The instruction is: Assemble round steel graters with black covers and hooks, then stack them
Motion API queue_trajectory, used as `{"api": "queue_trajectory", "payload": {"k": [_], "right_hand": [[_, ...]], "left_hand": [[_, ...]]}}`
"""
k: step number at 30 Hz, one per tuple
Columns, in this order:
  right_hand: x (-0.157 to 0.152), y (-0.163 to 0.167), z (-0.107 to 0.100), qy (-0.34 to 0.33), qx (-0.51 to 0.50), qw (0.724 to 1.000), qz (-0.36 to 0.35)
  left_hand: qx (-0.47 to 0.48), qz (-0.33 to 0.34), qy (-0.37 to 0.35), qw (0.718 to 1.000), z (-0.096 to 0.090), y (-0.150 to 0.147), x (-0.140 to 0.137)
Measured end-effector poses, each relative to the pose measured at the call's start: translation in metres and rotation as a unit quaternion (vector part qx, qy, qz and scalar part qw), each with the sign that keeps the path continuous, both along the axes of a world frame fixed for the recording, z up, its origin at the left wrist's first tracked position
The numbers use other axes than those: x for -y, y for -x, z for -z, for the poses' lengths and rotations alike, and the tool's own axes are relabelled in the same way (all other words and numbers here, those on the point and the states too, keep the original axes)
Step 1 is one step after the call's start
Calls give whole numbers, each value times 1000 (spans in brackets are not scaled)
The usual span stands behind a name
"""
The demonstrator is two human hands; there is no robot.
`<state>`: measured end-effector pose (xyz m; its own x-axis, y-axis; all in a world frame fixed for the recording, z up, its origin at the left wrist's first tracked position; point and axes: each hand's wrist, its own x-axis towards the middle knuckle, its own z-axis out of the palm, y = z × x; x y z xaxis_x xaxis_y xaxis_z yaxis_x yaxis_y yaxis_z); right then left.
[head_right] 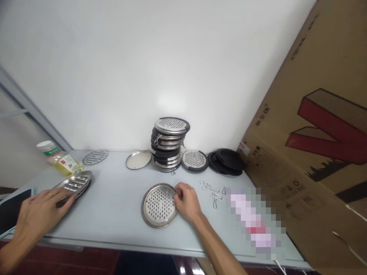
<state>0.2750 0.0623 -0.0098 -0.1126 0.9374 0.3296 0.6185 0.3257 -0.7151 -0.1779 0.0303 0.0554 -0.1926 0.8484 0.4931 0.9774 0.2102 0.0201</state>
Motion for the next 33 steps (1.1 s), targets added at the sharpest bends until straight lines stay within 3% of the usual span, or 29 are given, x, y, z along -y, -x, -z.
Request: {"api": "queue_trajectory", "payload": {"k": [3,5,9,11,13,15,20,23,25,27,30,33], "right_hand": [[1,0,-2,4,-3,1000,-2],[1,1,-4,7,-5,1000,-2],[1,1,-5,13,-17,1000,-3],[2,2,-6,13,-26,1000,-4],[2,2,-6,10,-38,999,-2],[2,1,-8,5,-54,999,0],[7,-5,-16,-4,-116,993,-32],[15,-4,-19,30,-199,976,-86],[20,-1,-19,67,-233,967,-83],[23,3,-20,108,-272,954,-63],[24,4,-21,173,-346,921,-46],[23,1,-21,226,-380,897,-31]], "left_hand": [[-55,21,-29,998,-14,0,4],[-30,31,-92,995,-31,-9,8],[58,92,-217,970,-64,-47,16],[132,127,-223,957,-71,-72,20],[263,128,-188,938,-70,-98,22],[411,162,-108,891,-62,-126,21],[650,229,50,722,-35,-193,10],[716,218,81,658,-17,-219,0],[745,198,83,632,-5,-229,-8],[749,188,65,632,5,-233,-14],[699,210,58,681,18,-230,-22],[631,243,123,726,27,-219,-26]]}}
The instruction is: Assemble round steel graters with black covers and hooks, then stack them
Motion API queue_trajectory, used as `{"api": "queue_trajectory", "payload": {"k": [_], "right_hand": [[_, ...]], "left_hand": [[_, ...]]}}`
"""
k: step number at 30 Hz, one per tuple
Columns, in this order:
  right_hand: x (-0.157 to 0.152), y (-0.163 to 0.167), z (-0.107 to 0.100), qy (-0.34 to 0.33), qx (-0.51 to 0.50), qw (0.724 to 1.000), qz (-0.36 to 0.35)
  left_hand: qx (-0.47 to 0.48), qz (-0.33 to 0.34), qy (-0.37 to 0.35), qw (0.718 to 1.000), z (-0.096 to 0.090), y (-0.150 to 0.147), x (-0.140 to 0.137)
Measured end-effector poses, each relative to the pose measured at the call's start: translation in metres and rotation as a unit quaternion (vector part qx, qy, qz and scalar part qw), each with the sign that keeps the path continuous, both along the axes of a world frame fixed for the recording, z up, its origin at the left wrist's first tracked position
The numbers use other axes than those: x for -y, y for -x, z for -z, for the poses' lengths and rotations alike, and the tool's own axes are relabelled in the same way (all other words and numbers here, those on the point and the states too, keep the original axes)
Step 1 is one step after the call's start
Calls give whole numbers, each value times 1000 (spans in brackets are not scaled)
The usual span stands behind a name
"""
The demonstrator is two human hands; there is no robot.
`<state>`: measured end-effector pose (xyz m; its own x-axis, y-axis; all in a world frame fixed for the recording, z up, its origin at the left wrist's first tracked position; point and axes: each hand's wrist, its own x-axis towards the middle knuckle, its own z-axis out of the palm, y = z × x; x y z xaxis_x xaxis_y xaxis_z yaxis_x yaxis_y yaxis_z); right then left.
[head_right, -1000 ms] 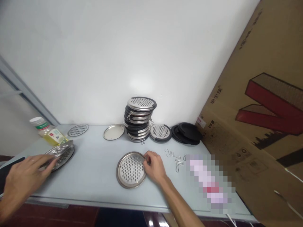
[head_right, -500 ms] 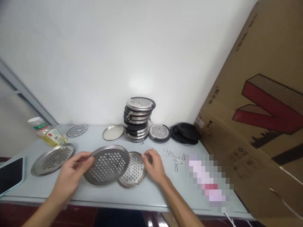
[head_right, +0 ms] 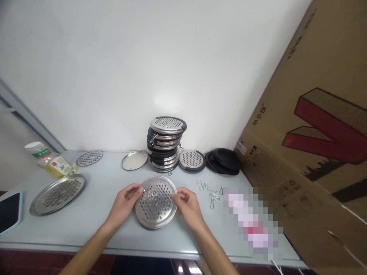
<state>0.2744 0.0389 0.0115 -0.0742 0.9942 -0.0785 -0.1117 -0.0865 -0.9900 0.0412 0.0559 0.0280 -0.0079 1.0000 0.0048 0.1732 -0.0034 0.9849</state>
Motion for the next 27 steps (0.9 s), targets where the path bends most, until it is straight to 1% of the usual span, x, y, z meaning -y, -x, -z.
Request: {"api": "queue_trajectory", "payload": {"k": [2,4,8,11,13,17,22,24,27], "right_hand": [[0,-3,3,24,2,1000,11],[1,-4,7,24,28,999,25],[1,-2,14,-28,144,988,41],[1,2,11,-56,240,968,54],[0,4,8,-71,284,955,53],[0,5,6,-86,320,943,41],[6,9,8,-113,347,931,28],[10,11,7,-128,377,917,26],[16,15,4,-172,447,878,8]], "left_hand": [[-55,32,16,998,5,7,0],[-112,43,26,992,7,12,1],[-210,21,15,977,8,13,4],[-262,9,-3,965,5,10,4],[-286,8,-13,958,5,10,2],[-301,12,-27,953,8,13,-2],[-278,4,-8,961,12,16,-5],[-278,9,-14,960,11,16,-6],[-292,9,-26,956,10,14,-5]]}}
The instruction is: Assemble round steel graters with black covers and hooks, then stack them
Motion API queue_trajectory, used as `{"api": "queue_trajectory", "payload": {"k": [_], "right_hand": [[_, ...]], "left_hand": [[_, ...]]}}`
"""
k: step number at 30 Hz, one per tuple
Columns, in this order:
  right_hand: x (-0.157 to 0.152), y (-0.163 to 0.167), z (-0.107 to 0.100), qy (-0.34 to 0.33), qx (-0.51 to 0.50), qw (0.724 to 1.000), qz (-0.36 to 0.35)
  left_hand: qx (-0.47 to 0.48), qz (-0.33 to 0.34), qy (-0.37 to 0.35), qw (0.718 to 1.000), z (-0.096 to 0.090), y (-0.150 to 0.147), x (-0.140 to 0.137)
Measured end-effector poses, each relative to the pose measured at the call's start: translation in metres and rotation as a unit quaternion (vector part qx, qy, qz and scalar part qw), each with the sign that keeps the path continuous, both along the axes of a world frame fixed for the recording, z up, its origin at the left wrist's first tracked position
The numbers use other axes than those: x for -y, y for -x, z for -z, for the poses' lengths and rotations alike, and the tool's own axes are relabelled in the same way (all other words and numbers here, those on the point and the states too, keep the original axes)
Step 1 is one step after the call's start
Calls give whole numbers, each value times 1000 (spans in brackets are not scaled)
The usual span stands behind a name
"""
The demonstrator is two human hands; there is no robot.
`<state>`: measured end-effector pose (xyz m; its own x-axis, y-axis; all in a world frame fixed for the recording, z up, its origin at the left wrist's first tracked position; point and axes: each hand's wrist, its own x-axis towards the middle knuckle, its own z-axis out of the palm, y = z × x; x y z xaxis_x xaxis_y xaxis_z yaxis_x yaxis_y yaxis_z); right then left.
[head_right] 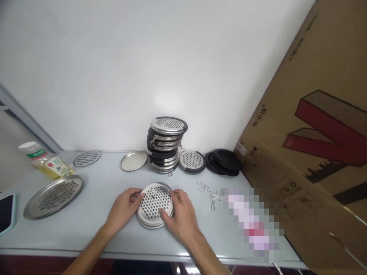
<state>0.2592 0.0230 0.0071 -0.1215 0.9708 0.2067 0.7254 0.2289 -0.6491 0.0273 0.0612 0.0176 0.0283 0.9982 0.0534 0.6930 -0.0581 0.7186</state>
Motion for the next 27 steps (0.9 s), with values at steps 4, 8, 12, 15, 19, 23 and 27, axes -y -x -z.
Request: {"api": "queue_trajectory", "payload": {"k": [4,8,12,15,19,23,27], "right_hand": [[2,2,0,5,106,991,-85],[-1,3,1,45,140,982,-116],[-3,5,3,59,148,981,-115],[-4,6,2,61,149,980,-117],[-4,7,-3,67,147,979,-123],[-7,5,-8,69,127,982,-123],[-6,2,-3,60,59,990,-113]], "left_hand": [[-28,1,-14,1000,-1,-3,0],[-33,11,-1,999,-4,-4,-2],[-23,18,28,999,-8,-2,-7],[-6,23,56,998,-9,0,-14],[23,38,96,994,-8,4,-27],[69,59,126,988,-7,6,-33],[132,60,109,983,-12,2,-21]]}}
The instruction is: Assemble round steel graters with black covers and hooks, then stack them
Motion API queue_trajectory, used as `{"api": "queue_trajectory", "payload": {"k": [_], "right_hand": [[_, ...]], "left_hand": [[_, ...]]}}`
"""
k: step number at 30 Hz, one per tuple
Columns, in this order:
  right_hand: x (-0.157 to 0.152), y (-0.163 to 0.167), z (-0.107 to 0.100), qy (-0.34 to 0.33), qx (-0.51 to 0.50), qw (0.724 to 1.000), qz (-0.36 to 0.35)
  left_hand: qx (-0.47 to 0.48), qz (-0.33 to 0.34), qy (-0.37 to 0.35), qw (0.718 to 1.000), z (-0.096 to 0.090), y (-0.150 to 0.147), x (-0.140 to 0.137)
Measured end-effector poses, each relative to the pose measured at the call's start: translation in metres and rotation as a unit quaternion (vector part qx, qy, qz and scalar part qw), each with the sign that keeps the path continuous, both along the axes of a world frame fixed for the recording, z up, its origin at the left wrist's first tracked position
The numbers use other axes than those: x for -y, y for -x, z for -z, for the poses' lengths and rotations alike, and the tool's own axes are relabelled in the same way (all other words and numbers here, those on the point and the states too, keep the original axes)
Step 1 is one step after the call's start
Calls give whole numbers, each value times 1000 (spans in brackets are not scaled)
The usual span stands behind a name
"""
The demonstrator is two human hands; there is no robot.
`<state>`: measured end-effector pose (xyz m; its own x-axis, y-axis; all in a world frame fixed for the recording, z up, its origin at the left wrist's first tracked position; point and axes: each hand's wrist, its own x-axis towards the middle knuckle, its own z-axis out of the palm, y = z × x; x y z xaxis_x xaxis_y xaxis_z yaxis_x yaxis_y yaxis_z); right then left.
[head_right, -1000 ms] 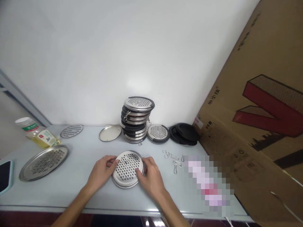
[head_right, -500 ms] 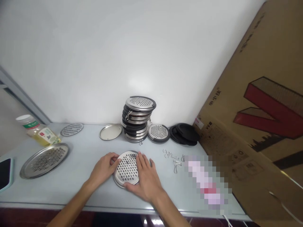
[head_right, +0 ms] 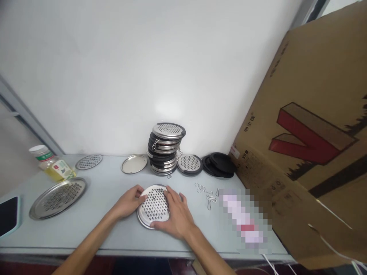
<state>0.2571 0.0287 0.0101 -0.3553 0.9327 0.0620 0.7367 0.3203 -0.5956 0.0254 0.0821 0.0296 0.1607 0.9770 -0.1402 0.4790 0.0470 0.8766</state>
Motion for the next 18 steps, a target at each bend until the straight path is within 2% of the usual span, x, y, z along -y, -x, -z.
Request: {"api": "queue_trajectory", "payload": {"k": [2,4,6,9,11,18], "right_hand": [[2,-1,5,-6,-60,998,25],[3,-2,9,-11,-152,985,83],[3,-3,10,8,-275,953,129],[1,-7,7,54,-414,900,126],[1,-9,3,57,-444,887,117],[9,-4,-10,27,-474,869,139]], "left_hand": [[40,1,-4,999,-3,-3,9],[87,7,-11,996,-5,-6,16],[132,5,-22,991,-7,-8,23],[171,-2,-35,985,-10,-9,30],[184,1,-38,982,-13,-9,35],[210,-3,-57,976,-23,-9,43]]}}
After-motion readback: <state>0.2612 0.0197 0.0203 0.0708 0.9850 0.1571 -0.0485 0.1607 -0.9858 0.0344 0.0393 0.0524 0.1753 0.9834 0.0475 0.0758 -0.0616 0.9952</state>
